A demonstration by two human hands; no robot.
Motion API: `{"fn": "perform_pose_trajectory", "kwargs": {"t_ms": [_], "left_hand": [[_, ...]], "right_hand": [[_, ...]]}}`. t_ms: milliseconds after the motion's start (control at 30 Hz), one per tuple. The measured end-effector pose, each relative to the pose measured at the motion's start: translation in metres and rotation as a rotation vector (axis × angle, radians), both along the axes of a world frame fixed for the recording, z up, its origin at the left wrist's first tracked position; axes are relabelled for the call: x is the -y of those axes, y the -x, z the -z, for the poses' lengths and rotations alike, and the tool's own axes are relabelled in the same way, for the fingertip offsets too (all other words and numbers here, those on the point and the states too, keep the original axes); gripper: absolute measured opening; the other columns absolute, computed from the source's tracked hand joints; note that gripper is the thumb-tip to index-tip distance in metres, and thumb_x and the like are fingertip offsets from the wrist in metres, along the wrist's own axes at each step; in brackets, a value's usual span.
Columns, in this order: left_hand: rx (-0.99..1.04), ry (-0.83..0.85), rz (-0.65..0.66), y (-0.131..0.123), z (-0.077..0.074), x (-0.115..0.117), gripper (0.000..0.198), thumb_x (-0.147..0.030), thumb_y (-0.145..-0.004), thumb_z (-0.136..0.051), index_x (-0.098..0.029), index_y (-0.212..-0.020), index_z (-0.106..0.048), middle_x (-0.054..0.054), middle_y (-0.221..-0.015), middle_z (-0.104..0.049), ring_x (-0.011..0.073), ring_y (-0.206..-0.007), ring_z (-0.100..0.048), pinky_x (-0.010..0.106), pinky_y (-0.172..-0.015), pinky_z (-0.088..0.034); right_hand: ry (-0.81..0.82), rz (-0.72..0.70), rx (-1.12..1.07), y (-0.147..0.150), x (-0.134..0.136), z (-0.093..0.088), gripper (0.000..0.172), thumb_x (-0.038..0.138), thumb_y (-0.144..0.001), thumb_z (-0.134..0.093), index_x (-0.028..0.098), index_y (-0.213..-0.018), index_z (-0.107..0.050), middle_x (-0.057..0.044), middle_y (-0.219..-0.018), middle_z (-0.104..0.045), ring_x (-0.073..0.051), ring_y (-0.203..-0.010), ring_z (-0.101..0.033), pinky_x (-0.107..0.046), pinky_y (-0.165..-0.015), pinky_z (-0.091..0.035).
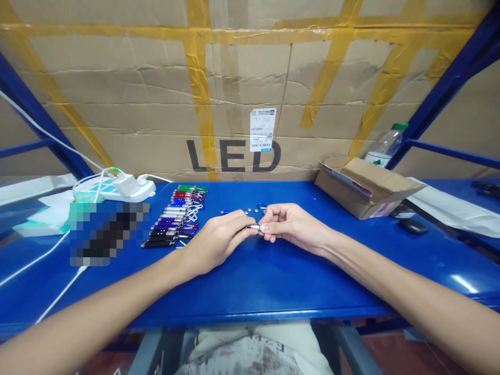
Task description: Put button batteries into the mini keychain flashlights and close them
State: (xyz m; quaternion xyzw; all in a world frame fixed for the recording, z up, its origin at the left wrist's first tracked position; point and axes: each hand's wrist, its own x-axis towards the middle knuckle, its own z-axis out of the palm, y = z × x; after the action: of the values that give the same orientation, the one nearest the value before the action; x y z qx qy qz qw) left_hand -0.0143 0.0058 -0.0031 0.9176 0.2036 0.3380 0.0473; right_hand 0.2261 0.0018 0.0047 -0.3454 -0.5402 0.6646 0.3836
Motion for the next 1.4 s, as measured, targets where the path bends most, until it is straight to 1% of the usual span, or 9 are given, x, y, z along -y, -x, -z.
{"fn": "perform_pose_trajectory", "kwargs": {"t_ms": [133, 267, 367, 500, 733, 967, 1133, 1400], "left_hand": [[0.01, 0.007, -0.004, -0.001, -0.001, -0.003, 0.018, -0.027, -0.112, -0.054, -0.017, -0.111, -0.07, 0.006, -0.097, -0.072, 0.0177, -0.086, -0.067, 0.028, -0.078, -0.052], [0.019, 0.054, -0.014, -0.001, -0.001, -0.006, 0.018, -0.028, -0.111, -0.057, -0.017, -0.109, -0.071, 0.005, -0.093, -0.071, 0.0161, -0.082, -0.066, 0.027, -0.076, -0.051], [0.032, 0.093, -0.011, -0.002, -0.001, -0.007, 0.016, -0.027, -0.11, -0.059, -0.017, -0.108, -0.071, 0.003, -0.09, -0.068, 0.0148, -0.079, -0.065, 0.026, -0.075, -0.05], [0.045, 0.127, -0.02, -0.001, 0.001, -0.009, 0.015, -0.029, -0.109, -0.061, -0.018, -0.109, -0.071, 0.003, -0.092, -0.069, 0.0148, -0.079, -0.064, 0.026, -0.075, -0.05], [0.046, 0.16, -0.031, -0.002, 0.0, -0.01, 0.016, -0.03, -0.109, -0.062, -0.018, -0.109, -0.072, 0.003, -0.094, -0.07, 0.0148, -0.081, -0.064, 0.026, -0.074, -0.049], [0.042, 0.187, -0.056, -0.001, -0.001, -0.011, 0.017, -0.031, -0.107, -0.063, -0.017, -0.11, -0.073, 0.003, -0.092, -0.069, 0.0148, -0.079, -0.064, 0.027, -0.072, -0.048], [0.052, 0.186, -0.057, 0.0, -0.001, -0.011, 0.018, -0.032, -0.108, -0.062, -0.017, -0.109, -0.073, 0.004, -0.093, -0.071, 0.0154, -0.08, -0.065, 0.027, -0.074, -0.05], [0.031, 0.223, -0.087, 0.001, -0.002, -0.011, 0.02, -0.034, -0.108, -0.061, -0.018, -0.11, -0.073, 0.002, -0.091, -0.069, 0.0149, -0.077, -0.063, 0.027, -0.071, -0.048]], "right_hand": [[-0.017, 0.015, 0.011, 0.0, 0.001, -0.002, 0.037, 0.035, -0.067, -0.102, 0.015, -0.081, -0.075, -0.004, -0.073, -0.078, -0.012, -0.067, -0.07, -0.023, -0.064, -0.055], [-0.067, 0.049, 0.051, 0.0, 0.0, 0.0, 0.039, 0.037, -0.066, -0.103, 0.015, -0.083, -0.076, -0.004, -0.074, -0.078, -0.013, -0.068, -0.07, -0.024, -0.066, -0.056], [-0.103, 0.06, 0.077, -0.001, -0.001, 0.001, 0.039, 0.04, -0.068, -0.101, 0.014, -0.084, -0.076, -0.005, -0.075, -0.077, -0.013, -0.068, -0.069, -0.025, -0.066, -0.056], [-0.137, 0.058, 0.093, -0.002, -0.002, 0.002, 0.039, 0.041, -0.071, -0.1, 0.015, -0.085, -0.075, -0.004, -0.075, -0.077, -0.013, -0.067, -0.068, -0.027, -0.066, -0.055], [-0.157, 0.04, 0.117, -0.003, -0.002, 0.002, 0.039, 0.042, -0.076, -0.097, 0.016, -0.092, -0.075, -0.002, -0.078, -0.075, -0.013, -0.068, -0.068, -0.027, -0.068, -0.055], [-0.15, 0.047, 0.103, -0.004, -0.003, 0.002, 0.037, 0.042, -0.077, -0.096, 0.016, -0.093, -0.075, -0.003, -0.08, -0.075, -0.014, -0.071, -0.068, -0.028, -0.069, -0.056], [-0.137, 0.048, 0.1, -0.004, -0.002, 0.002, 0.037, 0.042, -0.079, -0.095, 0.016, -0.093, -0.074, -0.003, -0.081, -0.075, -0.014, -0.073, -0.069, -0.027, -0.07, -0.056], [-0.151, 0.06, 0.108, -0.006, -0.003, 0.003, 0.036, 0.046, -0.083, -0.092, 0.017, -0.095, -0.075, -0.004, -0.083, -0.076, -0.014, -0.073, -0.069, -0.028, -0.072, -0.056]]}}
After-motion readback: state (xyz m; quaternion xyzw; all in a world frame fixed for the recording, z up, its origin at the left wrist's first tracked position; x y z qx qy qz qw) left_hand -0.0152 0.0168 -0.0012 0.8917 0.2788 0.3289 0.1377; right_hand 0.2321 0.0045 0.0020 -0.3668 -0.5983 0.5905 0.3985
